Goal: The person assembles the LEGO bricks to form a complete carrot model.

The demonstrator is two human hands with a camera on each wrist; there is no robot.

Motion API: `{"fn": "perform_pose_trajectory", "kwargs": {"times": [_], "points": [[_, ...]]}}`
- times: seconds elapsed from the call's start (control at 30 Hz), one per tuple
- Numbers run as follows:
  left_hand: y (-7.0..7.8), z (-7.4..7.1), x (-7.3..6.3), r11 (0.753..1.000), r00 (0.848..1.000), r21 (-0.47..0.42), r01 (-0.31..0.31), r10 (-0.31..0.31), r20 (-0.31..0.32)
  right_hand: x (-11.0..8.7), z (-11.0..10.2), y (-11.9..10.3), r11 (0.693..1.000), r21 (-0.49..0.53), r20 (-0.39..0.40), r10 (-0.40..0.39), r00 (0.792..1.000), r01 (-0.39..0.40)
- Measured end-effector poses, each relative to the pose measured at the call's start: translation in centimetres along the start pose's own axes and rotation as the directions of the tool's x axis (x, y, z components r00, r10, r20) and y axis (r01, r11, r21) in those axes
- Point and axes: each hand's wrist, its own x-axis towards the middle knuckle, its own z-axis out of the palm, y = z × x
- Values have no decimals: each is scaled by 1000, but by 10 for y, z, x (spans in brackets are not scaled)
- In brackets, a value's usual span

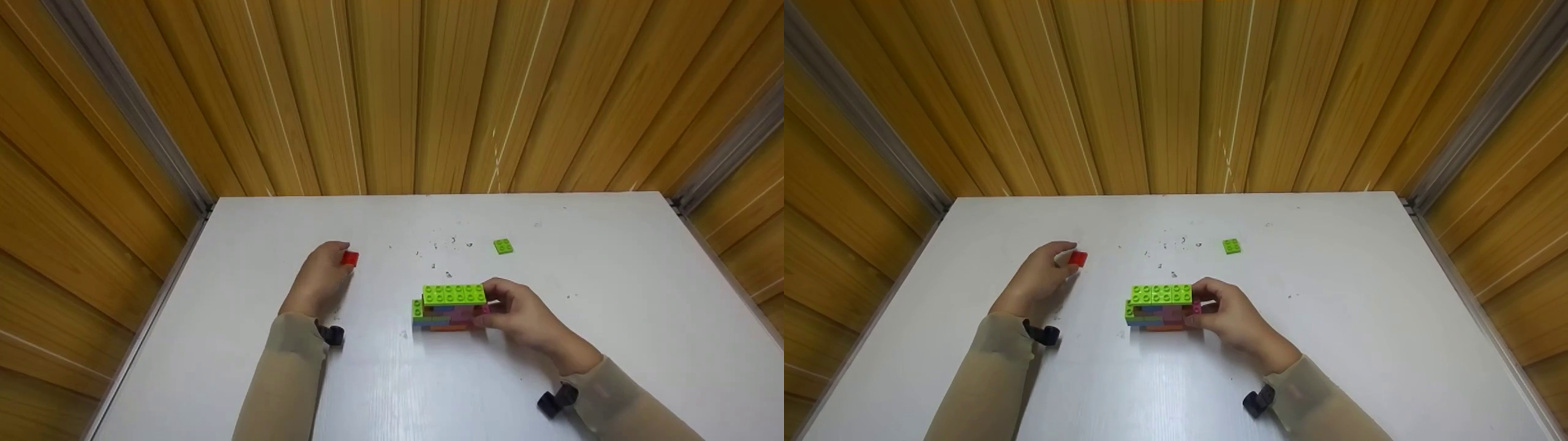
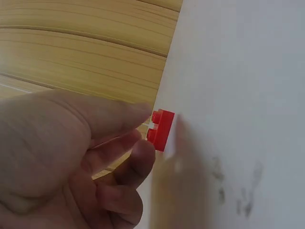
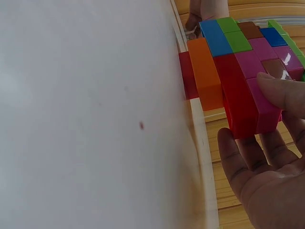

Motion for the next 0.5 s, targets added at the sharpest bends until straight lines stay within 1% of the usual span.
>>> {"fn": "perform_pose_trajectory", "kwargs": {"times": [0.07, 0.17, 0.33, 0.43, 0.5], "points": [[-1, 1, 2, 998, 1000, 64, -1, 2, -7, 0, 0, 0, 1000, -6, 1, -1, 1000, 1], [-2, 3, 3, 992, 1000, 123, 2, 0, -21, 0, -1, 0, 1000, -17, -1, 1, 1000, -1], [-3, 5, 6, 975, 998, 222, -30, 41, -44, 0, -1, 0, 1000, -22, -6, 0, 1000, 0], [-4, 6, 7, 968, 997, 247, -37, 51, -51, 0, -1, 0, 1000, -22, -4, -3, 1000, 3], [-5, 7, 7, 970, 997, 240, -34, 49, -57, 0, 0, 0, 1000, -24, -5, -3, 1000, 3]]}}
